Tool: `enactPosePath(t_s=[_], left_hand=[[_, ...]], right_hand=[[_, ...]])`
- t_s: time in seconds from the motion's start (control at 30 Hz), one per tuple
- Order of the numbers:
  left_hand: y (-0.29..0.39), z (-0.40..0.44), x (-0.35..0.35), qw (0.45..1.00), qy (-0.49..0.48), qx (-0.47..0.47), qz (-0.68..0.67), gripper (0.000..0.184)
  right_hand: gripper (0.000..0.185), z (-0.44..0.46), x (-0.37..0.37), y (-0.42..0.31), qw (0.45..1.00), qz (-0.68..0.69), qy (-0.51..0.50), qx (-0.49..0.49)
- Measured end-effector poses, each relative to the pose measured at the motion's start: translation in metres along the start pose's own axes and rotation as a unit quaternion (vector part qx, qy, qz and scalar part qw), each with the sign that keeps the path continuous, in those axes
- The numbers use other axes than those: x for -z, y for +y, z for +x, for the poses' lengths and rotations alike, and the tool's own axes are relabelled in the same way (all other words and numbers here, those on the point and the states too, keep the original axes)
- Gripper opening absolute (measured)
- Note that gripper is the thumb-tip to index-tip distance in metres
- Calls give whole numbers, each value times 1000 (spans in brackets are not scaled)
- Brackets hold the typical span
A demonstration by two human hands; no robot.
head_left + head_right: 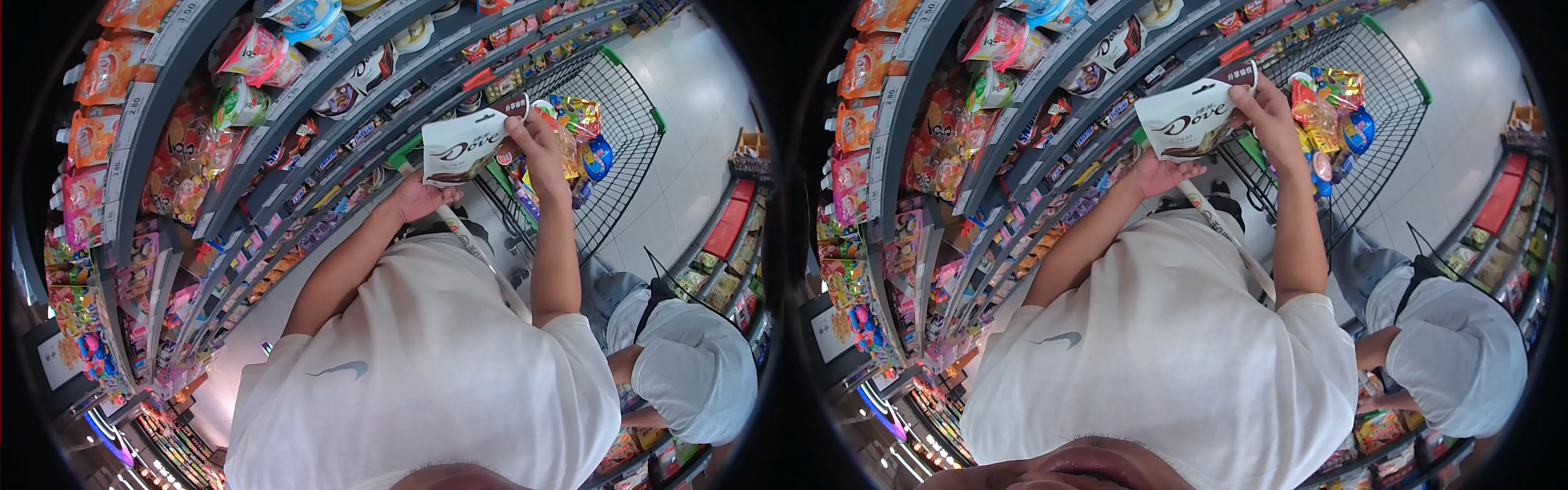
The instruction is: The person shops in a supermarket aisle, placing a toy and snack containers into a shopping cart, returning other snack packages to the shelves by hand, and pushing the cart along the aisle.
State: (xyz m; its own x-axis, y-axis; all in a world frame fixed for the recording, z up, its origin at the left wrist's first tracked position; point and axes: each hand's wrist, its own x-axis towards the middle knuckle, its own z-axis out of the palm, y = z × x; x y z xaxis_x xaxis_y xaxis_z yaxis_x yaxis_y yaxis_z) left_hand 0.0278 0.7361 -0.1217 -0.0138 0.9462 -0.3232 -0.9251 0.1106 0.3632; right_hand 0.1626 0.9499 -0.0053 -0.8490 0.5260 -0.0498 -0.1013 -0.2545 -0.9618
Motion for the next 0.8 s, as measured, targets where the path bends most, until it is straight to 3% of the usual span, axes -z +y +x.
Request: enactPosePath(t_s=[0.17, 0.43, 0.8], left_hand=[[0, 0, 3, 998, -55, -4, -18, 42], [1, 1, 3, 997, -60, 3, -46, 43], [5, 2, -3, 997, -33, 13, -62, 48]], right_hand=[[33, 0, 5, 20, 999, 3, -5, -39], [35, 1, 10, 36, 998, 12, -17, -67], [27, 6, 11, 43, 999, 10, -17, -36]])
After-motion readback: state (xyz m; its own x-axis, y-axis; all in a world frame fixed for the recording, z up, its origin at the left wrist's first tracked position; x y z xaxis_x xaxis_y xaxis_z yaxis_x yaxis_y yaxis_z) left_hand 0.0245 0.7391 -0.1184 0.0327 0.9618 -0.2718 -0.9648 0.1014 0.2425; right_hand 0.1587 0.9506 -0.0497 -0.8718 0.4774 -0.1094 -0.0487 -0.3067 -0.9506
